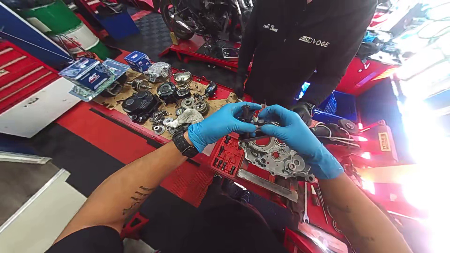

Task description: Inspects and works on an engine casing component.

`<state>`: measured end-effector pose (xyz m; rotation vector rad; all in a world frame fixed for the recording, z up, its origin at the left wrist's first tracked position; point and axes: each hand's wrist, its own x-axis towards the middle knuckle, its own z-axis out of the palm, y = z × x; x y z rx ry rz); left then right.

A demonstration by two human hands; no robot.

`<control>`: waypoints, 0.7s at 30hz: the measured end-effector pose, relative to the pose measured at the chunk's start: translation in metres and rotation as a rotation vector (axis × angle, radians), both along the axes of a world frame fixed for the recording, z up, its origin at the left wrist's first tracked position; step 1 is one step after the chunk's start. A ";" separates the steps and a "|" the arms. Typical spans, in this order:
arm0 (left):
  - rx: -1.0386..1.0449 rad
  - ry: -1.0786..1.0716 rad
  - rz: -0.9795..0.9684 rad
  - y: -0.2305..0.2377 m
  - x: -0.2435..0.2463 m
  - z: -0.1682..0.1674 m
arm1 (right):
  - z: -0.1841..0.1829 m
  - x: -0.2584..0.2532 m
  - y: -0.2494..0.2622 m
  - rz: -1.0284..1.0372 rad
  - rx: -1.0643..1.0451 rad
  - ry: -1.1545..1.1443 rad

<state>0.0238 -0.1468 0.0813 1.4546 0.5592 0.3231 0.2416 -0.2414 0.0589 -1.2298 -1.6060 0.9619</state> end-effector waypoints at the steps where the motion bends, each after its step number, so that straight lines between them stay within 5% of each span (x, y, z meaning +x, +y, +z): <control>1: 0.003 0.003 -0.001 0.000 0.002 0.002 | 0.001 0.002 0.000 -0.029 -0.006 -0.055; 10: -0.012 -0.001 -0.055 0.005 0.021 0.010 | -0.006 0.014 -0.007 -0.057 0.260 -0.030; 21: 0.033 0.010 -0.090 0.009 0.037 0.011 | -0.010 0.023 -0.013 -0.155 0.250 -0.123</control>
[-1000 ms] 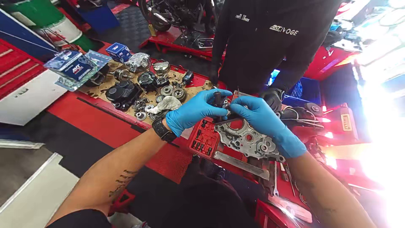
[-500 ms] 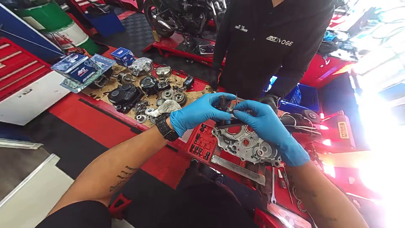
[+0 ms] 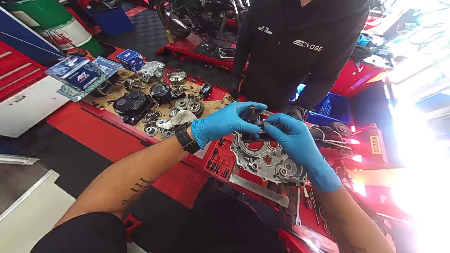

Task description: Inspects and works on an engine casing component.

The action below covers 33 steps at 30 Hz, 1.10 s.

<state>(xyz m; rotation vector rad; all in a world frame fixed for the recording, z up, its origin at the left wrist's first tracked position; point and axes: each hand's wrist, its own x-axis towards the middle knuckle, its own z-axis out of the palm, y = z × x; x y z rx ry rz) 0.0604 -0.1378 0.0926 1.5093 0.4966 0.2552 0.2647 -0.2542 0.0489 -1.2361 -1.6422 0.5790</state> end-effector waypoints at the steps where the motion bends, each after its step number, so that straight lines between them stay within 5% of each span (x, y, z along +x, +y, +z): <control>1: -0.006 -0.004 -0.007 0.000 0.001 0.000 | -0.001 0.000 -0.001 0.014 0.020 0.040; 6: -0.014 -0.015 -0.028 -0.002 0.004 0.002 | 0.002 0.001 -0.007 0.049 0.010 0.156; 29: -0.028 -0.007 -0.038 0.000 0.009 -0.011 | -0.001 0.010 -0.017 0.022 -0.052 -0.025; 33: -0.064 -0.007 -0.054 0.002 0.010 -0.017 | 0.011 0.022 -0.026 0.124 0.101 0.262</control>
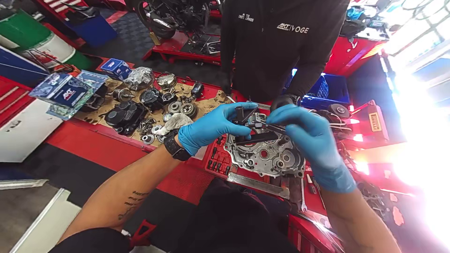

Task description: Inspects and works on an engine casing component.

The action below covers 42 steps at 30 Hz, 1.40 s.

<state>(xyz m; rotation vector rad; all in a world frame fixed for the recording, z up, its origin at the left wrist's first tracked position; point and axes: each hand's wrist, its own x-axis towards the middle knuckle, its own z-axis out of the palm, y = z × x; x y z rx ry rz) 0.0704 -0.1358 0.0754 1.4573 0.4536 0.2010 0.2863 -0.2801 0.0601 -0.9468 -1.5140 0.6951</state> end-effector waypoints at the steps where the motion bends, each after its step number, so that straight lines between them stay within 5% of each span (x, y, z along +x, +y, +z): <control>1: -0.013 0.004 0.001 -0.001 0.000 -0.001 | 0.001 0.004 0.000 -0.019 -0.018 0.023; 5: 0.001 0.008 -0.004 -0.003 0.002 -0.002 | -0.015 0.002 0.008 -0.083 -0.259 -0.228; 9: 0.008 0.007 -0.001 -0.006 0.001 -0.003 | -0.018 -0.004 0.007 -0.028 -0.120 0.085; 13: 0.017 0.021 -0.005 -0.007 0.001 0.000 | -0.019 -0.004 0.007 -0.092 -0.191 -0.068; 17: 0.020 0.019 0.001 -0.006 0.002 -0.003 | -0.014 0.000 0.003 -0.082 -0.088 0.160; 21: 0.035 0.031 0.002 -0.007 0.004 -0.007 | -0.017 -0.007 0.006 -0.135 -0.323 -0.151; 24: 0.025 0.030 -0.005 -0.008 0.004 -0.010 | -0.012 -0.002 0.005 -0.016 -0.129 0.107; 29: 0.026 0.017 0.017 -0.009 0.005 -0.011 | -0.019 -0.004 0.010 -0.074 -0.268 -0.292; 33: 0.013 0.024 0.038 -0.010 0.003 -0.009 | -0.017 0.000 0.010 -0.013 -0.173 -0.003; 36: 0.015 0.033 0.064 -0.013 0.003 -0.007 | -0.024 -0.003 0.013 -0.051 -0.212 -0.214; 40: -0.008 0.022 0.070 -0.011 0.002 -0.012 | -0.017 -0.001 0.010 0.040 -0.111 -0.026; 42: -0.008 0.019 0.074 -0.013 0.002 -0.012 | -0.022 0.001 0.011 -0.034 -0.175 -0.179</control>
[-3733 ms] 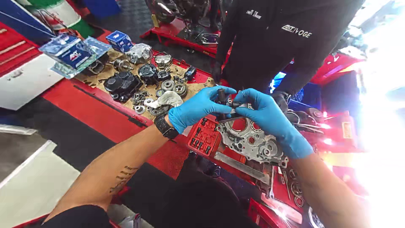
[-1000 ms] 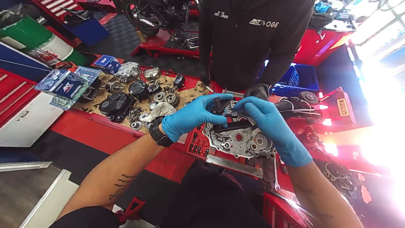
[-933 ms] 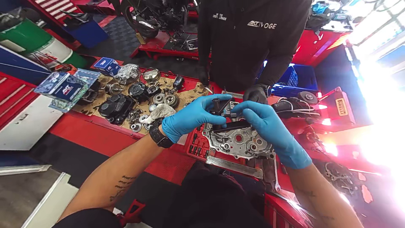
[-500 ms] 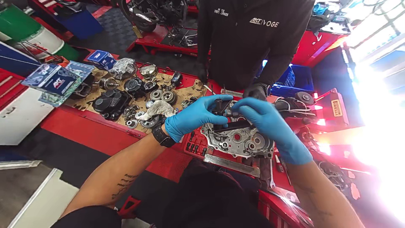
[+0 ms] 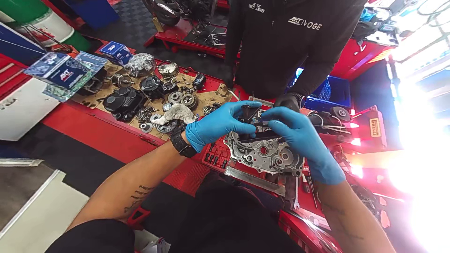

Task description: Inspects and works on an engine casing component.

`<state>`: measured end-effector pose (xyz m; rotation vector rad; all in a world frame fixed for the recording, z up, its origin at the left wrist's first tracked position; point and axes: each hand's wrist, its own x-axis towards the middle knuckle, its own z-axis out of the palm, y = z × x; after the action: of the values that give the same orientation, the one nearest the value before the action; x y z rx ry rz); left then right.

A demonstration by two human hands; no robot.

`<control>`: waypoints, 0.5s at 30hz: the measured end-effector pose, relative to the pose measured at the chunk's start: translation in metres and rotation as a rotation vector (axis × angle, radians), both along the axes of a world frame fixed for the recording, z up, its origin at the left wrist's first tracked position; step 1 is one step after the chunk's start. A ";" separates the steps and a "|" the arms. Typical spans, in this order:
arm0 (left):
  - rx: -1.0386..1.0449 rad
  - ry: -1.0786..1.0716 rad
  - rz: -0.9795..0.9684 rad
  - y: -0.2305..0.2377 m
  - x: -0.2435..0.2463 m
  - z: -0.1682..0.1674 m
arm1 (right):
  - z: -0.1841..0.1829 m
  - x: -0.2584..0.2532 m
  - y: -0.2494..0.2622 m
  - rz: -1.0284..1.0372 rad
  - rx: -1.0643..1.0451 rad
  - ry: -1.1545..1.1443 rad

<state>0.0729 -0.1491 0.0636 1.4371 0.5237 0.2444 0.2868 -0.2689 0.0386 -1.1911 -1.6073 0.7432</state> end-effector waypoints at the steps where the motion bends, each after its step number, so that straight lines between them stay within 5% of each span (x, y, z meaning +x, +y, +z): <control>1: 0.006 -0.003 -0.006 0.000 0.001 0.001 | -0.003 0.000 0.001 -0.027 -0.015 -0.086; 15: -0.059 -0.061 -0.033 0.004 0.008 -0.005 | 0.002 0.008 -0.006 -0.052 0.000 -0.081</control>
<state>0.0809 -0.1449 0.0587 1.3759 0.4540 0.2437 0.2952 -0.2745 0.0404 -1.2725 -1.6365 0.6696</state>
